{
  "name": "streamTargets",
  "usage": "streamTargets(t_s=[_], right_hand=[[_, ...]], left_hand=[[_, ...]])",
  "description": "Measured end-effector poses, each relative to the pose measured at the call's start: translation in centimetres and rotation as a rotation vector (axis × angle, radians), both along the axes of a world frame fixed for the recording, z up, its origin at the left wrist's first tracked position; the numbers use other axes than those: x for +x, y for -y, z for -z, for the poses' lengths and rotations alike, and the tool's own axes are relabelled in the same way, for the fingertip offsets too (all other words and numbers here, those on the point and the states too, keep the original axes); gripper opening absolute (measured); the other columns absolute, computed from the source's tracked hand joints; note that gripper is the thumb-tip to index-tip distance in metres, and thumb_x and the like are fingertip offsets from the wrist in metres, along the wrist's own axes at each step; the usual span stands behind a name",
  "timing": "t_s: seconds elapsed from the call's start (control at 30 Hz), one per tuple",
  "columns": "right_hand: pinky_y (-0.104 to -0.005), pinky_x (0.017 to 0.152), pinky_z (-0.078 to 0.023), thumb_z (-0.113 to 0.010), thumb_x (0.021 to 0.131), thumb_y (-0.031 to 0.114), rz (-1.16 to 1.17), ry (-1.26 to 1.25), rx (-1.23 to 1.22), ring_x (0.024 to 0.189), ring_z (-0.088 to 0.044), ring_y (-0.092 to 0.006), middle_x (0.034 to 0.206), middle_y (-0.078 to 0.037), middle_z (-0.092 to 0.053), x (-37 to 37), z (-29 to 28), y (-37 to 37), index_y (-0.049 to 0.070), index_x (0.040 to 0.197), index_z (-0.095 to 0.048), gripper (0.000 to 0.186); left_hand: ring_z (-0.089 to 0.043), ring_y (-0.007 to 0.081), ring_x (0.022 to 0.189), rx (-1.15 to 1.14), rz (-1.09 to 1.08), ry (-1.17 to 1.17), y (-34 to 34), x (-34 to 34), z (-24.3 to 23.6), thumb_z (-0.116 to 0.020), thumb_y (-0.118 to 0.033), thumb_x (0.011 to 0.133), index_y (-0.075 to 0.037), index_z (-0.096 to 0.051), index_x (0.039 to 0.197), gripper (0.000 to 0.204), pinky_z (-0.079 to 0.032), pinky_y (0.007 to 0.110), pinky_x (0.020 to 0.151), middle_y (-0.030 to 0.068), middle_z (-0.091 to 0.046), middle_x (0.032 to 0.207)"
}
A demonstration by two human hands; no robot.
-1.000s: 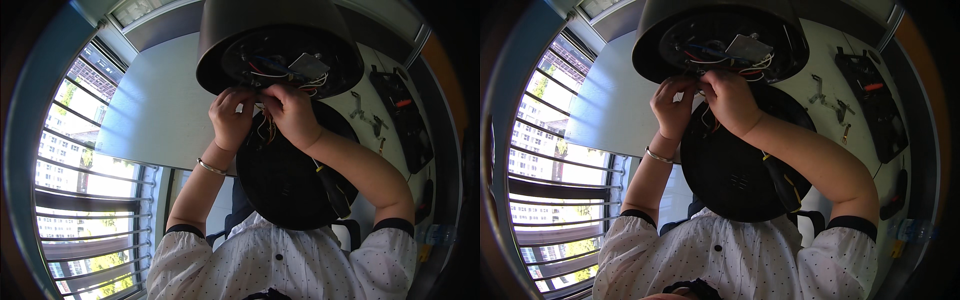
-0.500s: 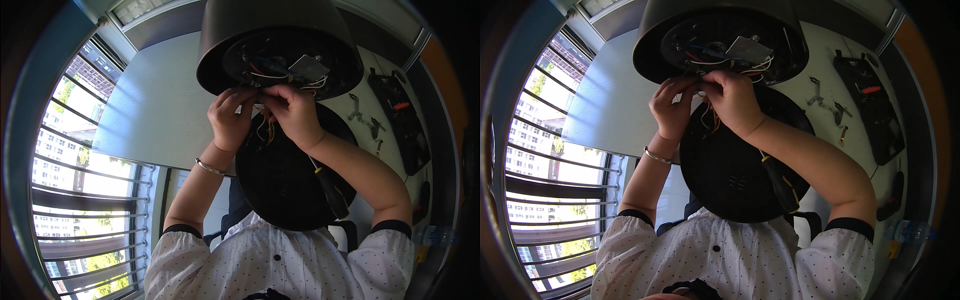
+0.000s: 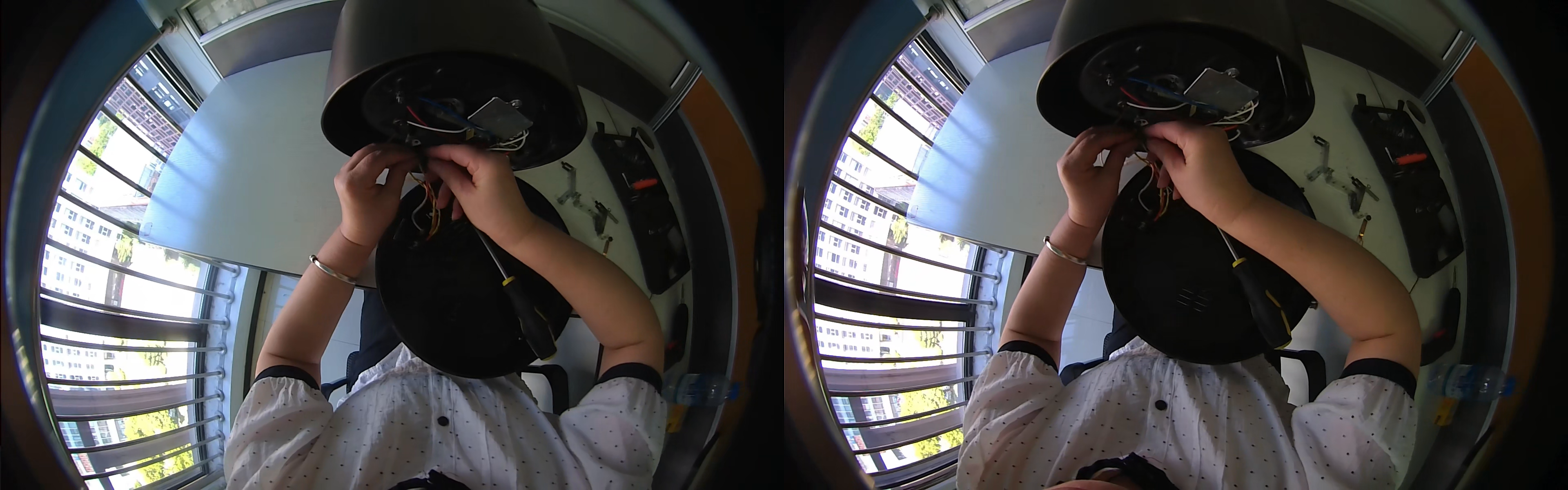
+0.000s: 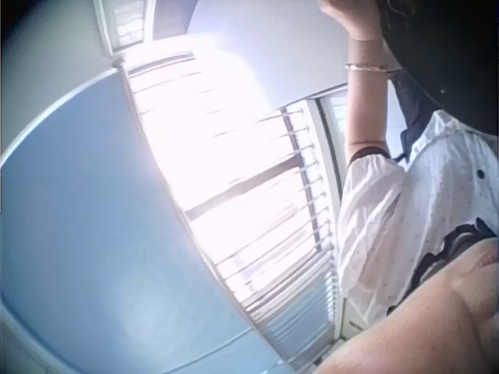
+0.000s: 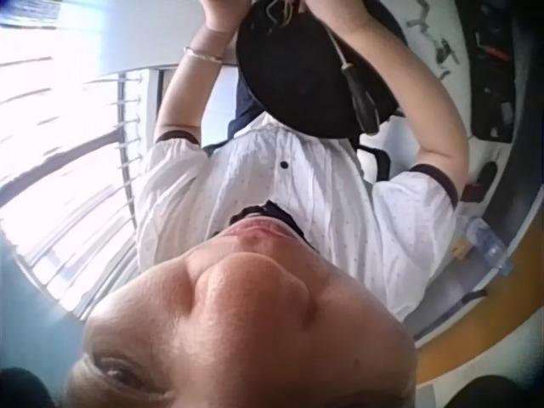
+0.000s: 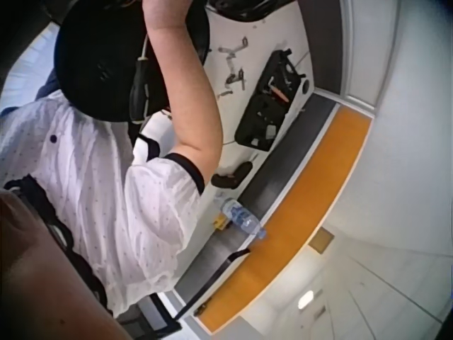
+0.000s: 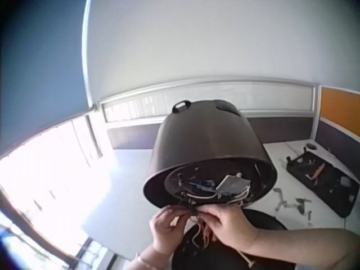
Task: The person works on the internal wiring of a black cylindrical device, using a screwdriver to tighten connections and manipulate wires. The person repeatedly adjusts and secures the wires inside the device's housing.
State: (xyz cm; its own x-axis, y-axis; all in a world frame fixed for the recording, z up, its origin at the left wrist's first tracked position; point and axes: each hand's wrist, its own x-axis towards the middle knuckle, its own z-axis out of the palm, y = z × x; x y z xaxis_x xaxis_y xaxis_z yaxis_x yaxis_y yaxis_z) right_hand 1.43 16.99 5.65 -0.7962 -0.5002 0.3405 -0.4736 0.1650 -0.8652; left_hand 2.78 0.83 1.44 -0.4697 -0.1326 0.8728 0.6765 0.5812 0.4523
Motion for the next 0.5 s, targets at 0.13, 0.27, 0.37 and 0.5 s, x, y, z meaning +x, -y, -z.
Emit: streamTargets(t_s=[0.13, 0.27, 0.37, 0.5], right_hand=[[-0.0227, 0.046, -0.046, -0.056, 0.086, 0.003, 0.014, -0.148, 0.061, 0.053, -0.06, -0.0134, 0.071, -0.009, -0.064, 0.19, -0.17, -0.22, 0.0, 0.098, -0.063, 0.014], [-0.0306, 0.058, -0.049, -0.058, 0.084, 0.003, 0.015, -0.396, 0.114, 0.064, -0.063, -0.0248, 0.074, -0.014, -0.063, -0.4, -0.08, -0.49, -0.001, 0.096, -0.062, 0.014], [-0.0343, 0.063, -0.05, -0.059, 0.082, 0.003, 0.016, -0.487, 0.165, 0.071, -0.063, -0.0308, 0.077, -0.016, -0.063, -0.55, -0.22, -0.62, 0.0, 0.096, -0.062, 0.014], [-0.0327, 0.061, -0.05, -0.059, 0.082, 0.002, 0.023, -0.517, 0.205, 0.068, -0.064, -0.0282, 0.079, -0.015, -0.063, -0.37, -0.33, -0.84, 0.0, 0.096, -0.061, 0.014]], left_hand=[[-0.065, 0.0207, 0.073, -0.003, 0.041, 0.012, 0.03, 0.13, -0.22, -0.068, 0.009, 0.069, -0.003, -0.064, 0.078, 0.015, -0.054, 0.027, 0.063, 0.0079, -0.067, 0.079], [-0.065, 0.0204, 0.075, -0.002, 0.088, 0.003, 0.24, 0.05, 0.2, -0.068, 0.009, 0.068, -0.002, -0.064, 0.078, 0.015, -0.054, 0.027, 0.065, 0.0077, -0.067, 0.081], [-0.065, 0.0202, 0.078, -0.032, 0.097, 0.003, 0.36, 0.14, 0.35, -0.069, 0.009, 0.069, -0.001, -0.063, 0.08, 0.016, -0.054, 0.027, 0.068, 0.0082, -0.067, 0.084], [-0.065, 0.0206, 0.077, -0.047, 0.088, -0.017, 0.34, 0.11, 0.38, -0.07, 0.008, 0.069, -0.001, -0.063, 0.08, 0.015, -0.054, 0.028, 0.067, 0.0086, -0.067, 0.083]])
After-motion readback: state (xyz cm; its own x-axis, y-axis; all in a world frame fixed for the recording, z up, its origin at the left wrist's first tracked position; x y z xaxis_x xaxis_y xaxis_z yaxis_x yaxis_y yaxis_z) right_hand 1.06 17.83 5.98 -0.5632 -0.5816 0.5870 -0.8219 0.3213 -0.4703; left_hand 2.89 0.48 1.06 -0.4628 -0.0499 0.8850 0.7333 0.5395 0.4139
